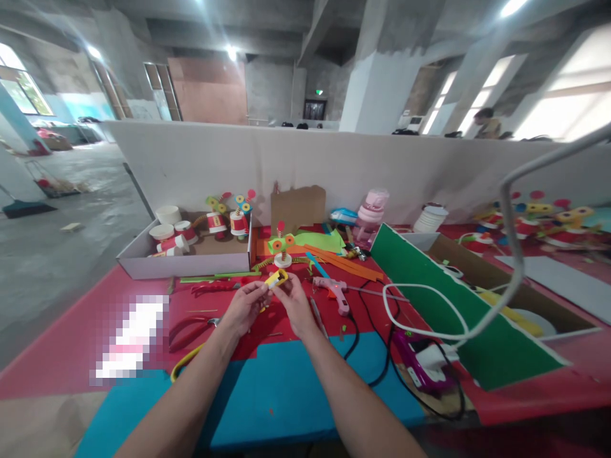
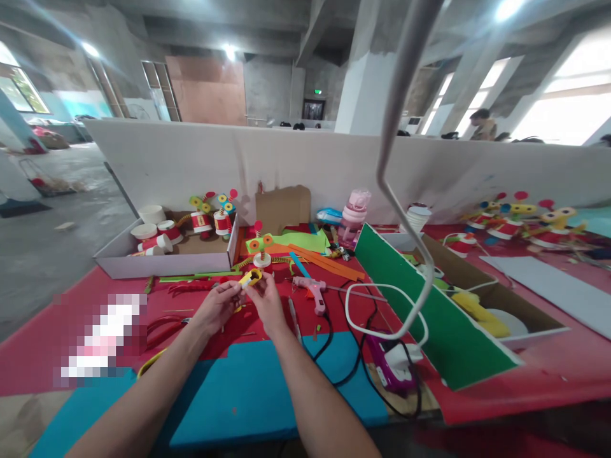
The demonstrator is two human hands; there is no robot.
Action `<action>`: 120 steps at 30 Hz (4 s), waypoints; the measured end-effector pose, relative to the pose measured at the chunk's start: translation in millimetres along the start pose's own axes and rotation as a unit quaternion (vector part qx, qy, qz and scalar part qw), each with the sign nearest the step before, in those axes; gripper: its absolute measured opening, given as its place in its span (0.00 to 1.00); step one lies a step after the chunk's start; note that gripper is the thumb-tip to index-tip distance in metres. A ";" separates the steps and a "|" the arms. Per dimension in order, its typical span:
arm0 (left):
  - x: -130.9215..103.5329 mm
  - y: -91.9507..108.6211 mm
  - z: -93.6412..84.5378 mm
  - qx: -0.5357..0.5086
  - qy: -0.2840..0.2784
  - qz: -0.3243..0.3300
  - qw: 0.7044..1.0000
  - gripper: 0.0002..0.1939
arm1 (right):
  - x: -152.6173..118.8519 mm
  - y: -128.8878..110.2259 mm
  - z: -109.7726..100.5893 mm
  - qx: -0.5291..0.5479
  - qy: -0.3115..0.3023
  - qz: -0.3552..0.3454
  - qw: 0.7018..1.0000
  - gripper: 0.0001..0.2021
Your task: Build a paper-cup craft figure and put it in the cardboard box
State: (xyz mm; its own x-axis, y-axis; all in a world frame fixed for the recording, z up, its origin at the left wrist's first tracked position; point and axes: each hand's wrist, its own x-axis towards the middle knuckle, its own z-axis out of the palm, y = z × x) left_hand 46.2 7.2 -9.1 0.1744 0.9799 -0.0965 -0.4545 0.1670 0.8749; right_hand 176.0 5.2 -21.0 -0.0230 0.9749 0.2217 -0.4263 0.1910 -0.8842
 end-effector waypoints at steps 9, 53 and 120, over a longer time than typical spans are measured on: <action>-46.8 62.7 -31.7 0.548 0.063 0.140 0.822 0.18 | 6.8 -3.2 -6.8 0.089 0.042 0.035 0.994 0.18; -18.0 50.4 -65.7 0.649 -0.006 0.339 0.681 0.19 | 14.7 -5.2 -17.8 0.157 0.035 0.053 0.986 0.18; -16.2 48.0 -73.5 0.706 -0.085 0.243 0.660 0.22 | 8.7 -10.7 -13.6 0.097 0.032 0.005 0.995 0.16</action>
State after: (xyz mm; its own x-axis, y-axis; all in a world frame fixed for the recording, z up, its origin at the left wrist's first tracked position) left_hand -42.6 7.4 -0.4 0.4582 0.8342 0.3069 0.7533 -0.5477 0.3640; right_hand 192.6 13.2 -15.3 0.0277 0.9831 0.1809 -0.5936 0.1618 -0.7883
